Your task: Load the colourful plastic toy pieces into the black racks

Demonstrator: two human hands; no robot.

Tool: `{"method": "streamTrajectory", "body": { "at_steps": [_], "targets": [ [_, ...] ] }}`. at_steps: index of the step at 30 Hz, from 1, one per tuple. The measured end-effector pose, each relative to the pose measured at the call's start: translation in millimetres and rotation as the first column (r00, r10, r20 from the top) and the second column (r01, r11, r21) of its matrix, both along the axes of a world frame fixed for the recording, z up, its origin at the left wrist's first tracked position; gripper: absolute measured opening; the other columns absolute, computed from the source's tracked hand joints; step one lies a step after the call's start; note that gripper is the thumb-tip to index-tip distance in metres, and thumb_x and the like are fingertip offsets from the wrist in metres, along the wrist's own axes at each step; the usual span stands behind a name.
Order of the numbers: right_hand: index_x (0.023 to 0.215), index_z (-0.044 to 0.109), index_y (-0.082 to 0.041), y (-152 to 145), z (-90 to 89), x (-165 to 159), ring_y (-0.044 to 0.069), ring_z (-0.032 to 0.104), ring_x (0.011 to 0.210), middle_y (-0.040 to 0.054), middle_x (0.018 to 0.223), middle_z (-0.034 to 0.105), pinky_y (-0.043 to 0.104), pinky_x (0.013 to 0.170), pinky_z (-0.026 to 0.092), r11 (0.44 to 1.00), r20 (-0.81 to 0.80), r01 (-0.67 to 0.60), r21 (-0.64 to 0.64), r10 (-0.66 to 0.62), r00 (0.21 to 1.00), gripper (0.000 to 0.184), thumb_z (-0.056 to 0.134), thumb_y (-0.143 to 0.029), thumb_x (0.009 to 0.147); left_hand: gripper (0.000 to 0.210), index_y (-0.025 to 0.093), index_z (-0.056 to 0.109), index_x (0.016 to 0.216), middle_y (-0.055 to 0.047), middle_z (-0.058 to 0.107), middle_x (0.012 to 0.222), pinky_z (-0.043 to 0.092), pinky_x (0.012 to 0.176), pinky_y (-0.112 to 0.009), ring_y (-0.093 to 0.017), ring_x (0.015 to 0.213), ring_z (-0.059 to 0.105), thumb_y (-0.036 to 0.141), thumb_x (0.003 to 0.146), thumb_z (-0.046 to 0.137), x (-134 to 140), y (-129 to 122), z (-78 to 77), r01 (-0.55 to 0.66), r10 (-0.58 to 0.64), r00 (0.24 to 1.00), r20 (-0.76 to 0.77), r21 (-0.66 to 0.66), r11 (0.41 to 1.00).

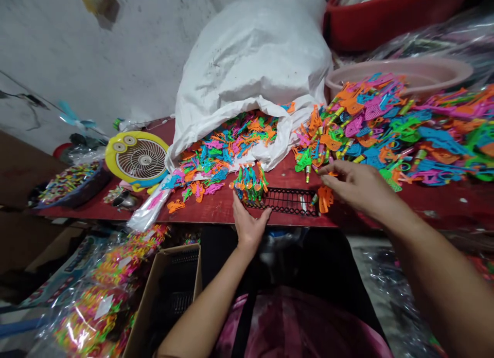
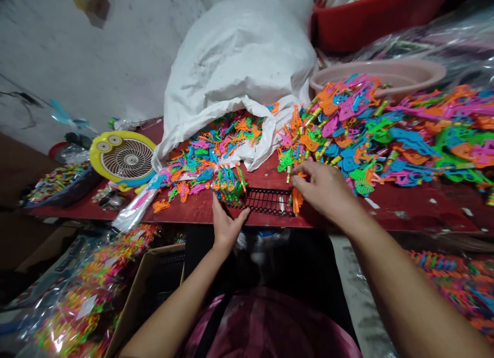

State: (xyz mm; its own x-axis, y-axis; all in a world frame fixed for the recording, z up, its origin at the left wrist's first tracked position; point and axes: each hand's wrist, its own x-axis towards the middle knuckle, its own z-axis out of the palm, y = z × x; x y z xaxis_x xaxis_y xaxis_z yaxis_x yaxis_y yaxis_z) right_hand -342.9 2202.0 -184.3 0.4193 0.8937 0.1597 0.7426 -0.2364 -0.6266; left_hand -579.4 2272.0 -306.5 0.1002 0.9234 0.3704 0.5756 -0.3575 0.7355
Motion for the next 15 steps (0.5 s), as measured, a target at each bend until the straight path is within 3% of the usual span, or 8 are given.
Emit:
{"method": "streamTrajectory", "body": {
  "at_steps": [3, 6, 11, 15],
  "targets": [
    [0.074, 0.067, -0.018, 21, 4.6, -15, 0.013, 0.046, 0.054, 0.0001, 0.056, 0.055, 0.025, 0.054, 0.029, 0.999, 0.02, -0.05, 0.016, 0.049, 0.999, 0.013, 0.057, -0.026, 0.078, 0.104, 0.013, 0.012, 0.151, -0.022, 0.027, 0.155, 0.028, 0.117, -0.048, -0.032, 0.143, 0.029, 0.044, 0.073, 0.074, 7, 12, 4.0, 0.002, -0.002, 1.0, -0.001, -0.029, 1.0],
    [0.065, 0.061, -0.019, 36, -3.5, -24, 0.012, 0.046, 0.053, -0.0004, 0.055, 0.055, 0.023, 0.052, 0.028, 0.997, -0.045, -0.067, 0.039, 0.069, 0.997, 0.022, 0.057, -0.035, 0.08, 0.101, 0.014, 0.01, 0.152, -0.021, 0.032, 0.154, 0.033, 0.114, -0.046, -0.031, 0.14, 0.036, 0.037, 0.075, 0.072, 8, 23, 10.7, 0.016, -0.016, 1.0, -0.006, -0.04, 0.999],
    [0.062, 0.058, -0.02, 44, -34.7, -21, 0.012, 0.049, 0.052, 0.0003, 0.054, 0.056, 0.023, 0.049, 0.031, 0.991, -0.282, -0.088, 0.096, 0.112, 0.953, 0.041, 0.051, -0.053, 0.084, 0.109, 0.011, 0.0, 0.153, -0.016, 0.063, 0.125, 0.047, 0.097, -0.044, -0.03, 0.112, 0.062, 0.032, 0.073, 0.07, 1, 41, 11.1, 0.05, -0.055, 0.998, -0.043, -0.115, 0.992],
    [0.065, 0.058, -0.02, 43, -52.6, -21, 0.014, 0.054, 0.05, 0.002, 0.06, 0.063, 0.024, 0.048, 0.038, 0.993, -0.523, -0.099, 0.063, 0.117, 0.844, 0.044, 0.053, -0.06, 0.083, 0.103, 0.013, 0.005, 0.153, -0.01, 0.069, 0.112, 0.047, 0.096, -0.044, -0.028, 0.106, 0.063, 0.029, 0.073, 0.067, -4, 56, 14.1, 0.112, -0.121, 0.989, -0.087, -0.112, 0.987]
  ]
}}
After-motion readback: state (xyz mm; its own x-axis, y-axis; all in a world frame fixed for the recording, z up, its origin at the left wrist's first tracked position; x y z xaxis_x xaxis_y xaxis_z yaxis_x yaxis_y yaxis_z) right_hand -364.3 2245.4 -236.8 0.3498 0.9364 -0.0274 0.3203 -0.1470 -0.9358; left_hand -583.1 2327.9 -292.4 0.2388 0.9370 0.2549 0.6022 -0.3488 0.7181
